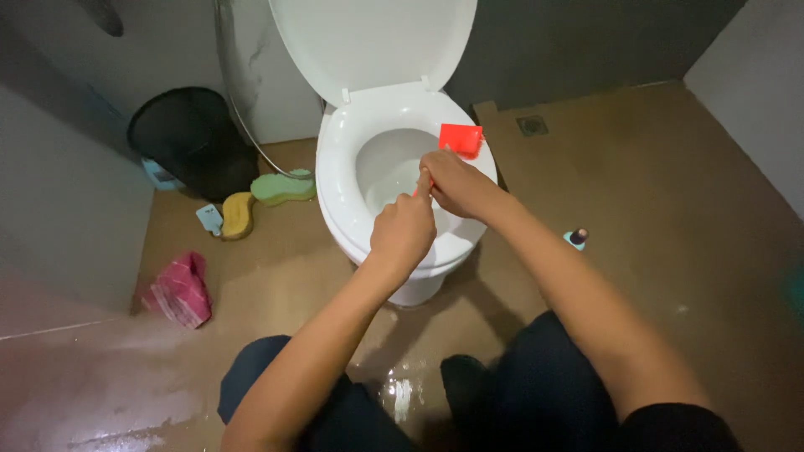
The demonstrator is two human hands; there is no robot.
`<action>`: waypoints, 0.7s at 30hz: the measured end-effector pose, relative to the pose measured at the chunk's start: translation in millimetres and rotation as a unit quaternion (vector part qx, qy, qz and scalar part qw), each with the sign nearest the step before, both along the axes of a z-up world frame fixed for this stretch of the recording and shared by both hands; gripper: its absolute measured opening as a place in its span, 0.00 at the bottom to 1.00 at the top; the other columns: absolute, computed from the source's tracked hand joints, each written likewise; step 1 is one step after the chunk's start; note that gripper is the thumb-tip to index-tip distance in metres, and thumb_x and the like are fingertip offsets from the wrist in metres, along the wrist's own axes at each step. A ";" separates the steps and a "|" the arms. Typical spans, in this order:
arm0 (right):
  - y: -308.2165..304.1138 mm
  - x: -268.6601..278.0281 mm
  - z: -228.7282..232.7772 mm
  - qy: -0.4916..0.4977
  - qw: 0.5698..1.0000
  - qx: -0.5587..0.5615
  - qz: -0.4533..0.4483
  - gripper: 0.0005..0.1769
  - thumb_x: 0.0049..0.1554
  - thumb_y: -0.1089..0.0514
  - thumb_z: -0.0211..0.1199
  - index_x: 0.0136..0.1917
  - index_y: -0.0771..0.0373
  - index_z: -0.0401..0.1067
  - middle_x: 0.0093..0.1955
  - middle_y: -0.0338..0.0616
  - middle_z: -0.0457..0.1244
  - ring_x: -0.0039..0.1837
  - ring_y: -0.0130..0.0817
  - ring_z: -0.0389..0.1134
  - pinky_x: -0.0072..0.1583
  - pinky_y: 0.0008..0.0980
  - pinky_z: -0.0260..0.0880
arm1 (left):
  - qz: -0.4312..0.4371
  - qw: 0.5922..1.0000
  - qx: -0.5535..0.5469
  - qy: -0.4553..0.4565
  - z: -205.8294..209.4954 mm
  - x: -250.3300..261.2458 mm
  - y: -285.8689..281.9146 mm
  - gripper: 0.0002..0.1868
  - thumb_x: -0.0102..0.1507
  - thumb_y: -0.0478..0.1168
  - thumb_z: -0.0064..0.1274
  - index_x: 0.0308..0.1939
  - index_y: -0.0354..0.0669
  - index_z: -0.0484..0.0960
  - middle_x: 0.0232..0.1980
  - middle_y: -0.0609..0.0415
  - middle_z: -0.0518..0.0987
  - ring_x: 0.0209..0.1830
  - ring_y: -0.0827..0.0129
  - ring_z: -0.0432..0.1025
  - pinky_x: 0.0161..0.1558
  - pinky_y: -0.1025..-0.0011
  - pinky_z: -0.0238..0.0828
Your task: The person cleans the inner rim and bowl of a toilet using a red scraper tool.
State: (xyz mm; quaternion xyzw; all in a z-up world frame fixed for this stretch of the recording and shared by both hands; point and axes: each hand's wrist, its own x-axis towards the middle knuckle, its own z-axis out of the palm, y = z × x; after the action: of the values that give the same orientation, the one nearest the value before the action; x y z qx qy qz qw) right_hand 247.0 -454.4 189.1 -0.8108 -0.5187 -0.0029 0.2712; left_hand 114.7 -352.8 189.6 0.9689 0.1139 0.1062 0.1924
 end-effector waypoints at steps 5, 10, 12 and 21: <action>7.6 31.2 -21.4 -0.035 0.997 0.058 0.034 0.09 0.59 0.63 0.59 0.50 0.66 0.62 0.48 0.54 0.61 0.56 0.55 0.64 0.72 0.54 0.57 | -0.004 1.000 0.015 -0.026 -10.9 23.6 7.8 0.37 0.64 0.35 0.45 0.78 0.45 0.56 0.36 0.35 0.79 0.33 0.40 0.78 0.35 0.48 0.77; 13.8 46.4 -28.6 -0.046 0.996 0.072 0.033 0.09 0.61 0.62 0.60 0.50 0.66 0.61 0.50 0.53 0.62 0.58 0.55 0.64 0.76 0.59 0.49 | -0.005 0.998 0.042 -0.049 -23.6 40.9 13.2 0.37 0.63 0.34 0.46 0.78 0.45 0.57 0.35 0.36 0.79 0.31 0.43 0.79 0.32 0.50 0.78; 22.5 56.1 -35.8 -0.062 0.993 0.099 0.027 0.09 0.63 0.61 0.59 0.51 0.66 0.62 0.50 0.54 0.61 0.59 0.55 0.64 0.77 0.59 0.48 | -0.001 0.994 0.082 -0.073 -29.0 49.4 21.4 0.38 0.61 0.33 0.47 0.77 0.42 0.58 0.34 0.38 0.79 0.29 0.45 0.79 0.30 0.52 0.78; 35.0 52.4 -21.5 -0.039 0.994 0.095 0.028 0.09 0.60 0.62 0.60 0.47 0.66 0.61 0.50 0.52 0.60 0.55 0.54 0.61 0.58 0.46 0.63 | 0.002 0.988 0.084 -0.131 -35.4 52.2 32.6 0.38 0.61 0.33 0.48 0.76 0.41 0.61 0.32 0.40 0.78 0.26 0.49 0.78 0.28 0.56 0.77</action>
State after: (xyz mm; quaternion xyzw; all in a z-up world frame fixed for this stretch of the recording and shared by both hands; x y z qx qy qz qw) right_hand 299.4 -419.5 167.5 -0.7657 -0.5490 -0.0757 0.3265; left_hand 166.9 -320.2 154.2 0.9591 0.0800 0.2418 0.1237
